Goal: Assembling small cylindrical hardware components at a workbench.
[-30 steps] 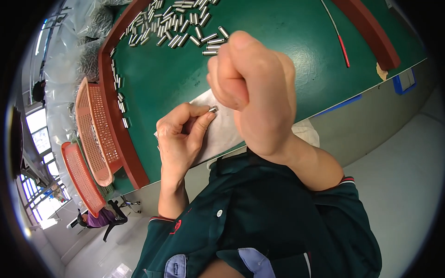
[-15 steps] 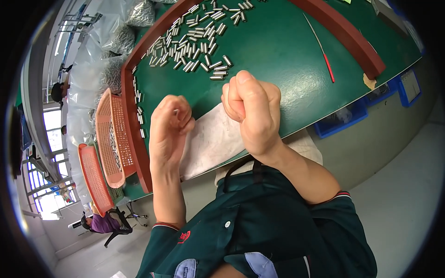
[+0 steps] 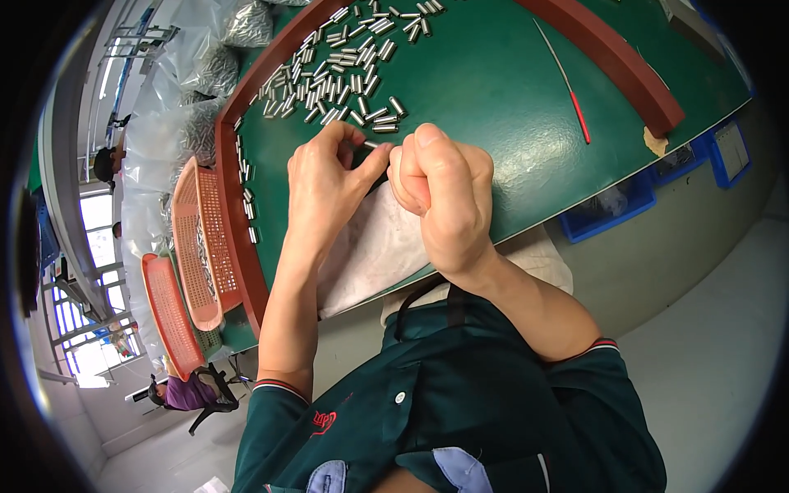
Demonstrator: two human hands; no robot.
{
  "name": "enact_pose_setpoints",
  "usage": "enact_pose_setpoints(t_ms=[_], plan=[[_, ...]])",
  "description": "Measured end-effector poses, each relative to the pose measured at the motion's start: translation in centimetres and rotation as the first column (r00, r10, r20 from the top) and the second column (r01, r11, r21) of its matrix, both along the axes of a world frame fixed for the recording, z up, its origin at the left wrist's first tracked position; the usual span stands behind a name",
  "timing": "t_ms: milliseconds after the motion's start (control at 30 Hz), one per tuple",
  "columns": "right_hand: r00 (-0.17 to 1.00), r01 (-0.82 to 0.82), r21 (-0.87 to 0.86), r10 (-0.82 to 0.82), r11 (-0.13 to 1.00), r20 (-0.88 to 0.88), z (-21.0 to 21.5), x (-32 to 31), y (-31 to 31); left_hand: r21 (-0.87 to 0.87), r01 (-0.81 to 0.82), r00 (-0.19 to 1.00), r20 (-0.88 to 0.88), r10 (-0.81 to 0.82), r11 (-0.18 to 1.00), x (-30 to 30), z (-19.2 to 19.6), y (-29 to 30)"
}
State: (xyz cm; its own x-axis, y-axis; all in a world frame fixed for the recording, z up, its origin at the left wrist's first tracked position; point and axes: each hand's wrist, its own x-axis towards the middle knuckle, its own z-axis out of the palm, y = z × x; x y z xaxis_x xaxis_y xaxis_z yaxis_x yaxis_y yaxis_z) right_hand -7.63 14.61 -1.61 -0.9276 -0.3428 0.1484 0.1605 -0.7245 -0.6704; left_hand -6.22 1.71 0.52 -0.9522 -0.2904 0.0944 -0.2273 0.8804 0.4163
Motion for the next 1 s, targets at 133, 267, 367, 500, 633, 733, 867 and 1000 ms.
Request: enact_pose_setpoints(t_ms=[133,267,367,500,633,733,867,1000], plan=[[1.000,-0.017,-0.019,0.017,1.000,0.009,-0.2,-0.1,0.1,0.136,0.121,0.990,0.052,-0.129,0.983,3.1,1.5,-0.1],[0.999,-0.043,-0.068,0.045,0.997,0.030,-0.5,-0.2,0.1,0.314,0.172,0.963,0.148,-0.227,0.934,5.9,1.3,-0.3],[0.997,-0.057,-0.050,0.059,0.997,0.046,-0.3,-0.3,0.0,0.309,0.106,0.988,0.075,-0.135,0.945,6.7,0.5,-0.4],[0.995,-0.076,-0.036,0.078,0.996,0.062,1.0,-0.4,0.0,0.277,0.075,0.995,0.043,-0.091,0.958,7.0,-0.5,-0.6],[0.983,-0.150,-0.042,0.153,0.988,0.105,0.9,-0.4,-1.0,0.322,0.116,0.993,-0.073,-0.097,0.939,7.1,-1.4,-0.5],[0.978,-0.175,-0.014,0.175,0.984,0.115,0.7,-0.3,-1.6,0.338,0.123,0.990,-0.108,-0.092,0.933,7.1,-1.7,-0.5],[0.978,-0.185,0.001,0.184,0.983,0.100,0.8,-0.3,-1.8,0.334,0.140,0.986,-0.134,-0.100,0.932,7.1,-1.8,-0.6],[0.974,-0.196,0.010,0.194,0.981,0.119,0.9,-0.4,-2.0,0.338,0.148,0.984,-0.140,-0.106,0.929,7.0,-1.9,-0.6]])
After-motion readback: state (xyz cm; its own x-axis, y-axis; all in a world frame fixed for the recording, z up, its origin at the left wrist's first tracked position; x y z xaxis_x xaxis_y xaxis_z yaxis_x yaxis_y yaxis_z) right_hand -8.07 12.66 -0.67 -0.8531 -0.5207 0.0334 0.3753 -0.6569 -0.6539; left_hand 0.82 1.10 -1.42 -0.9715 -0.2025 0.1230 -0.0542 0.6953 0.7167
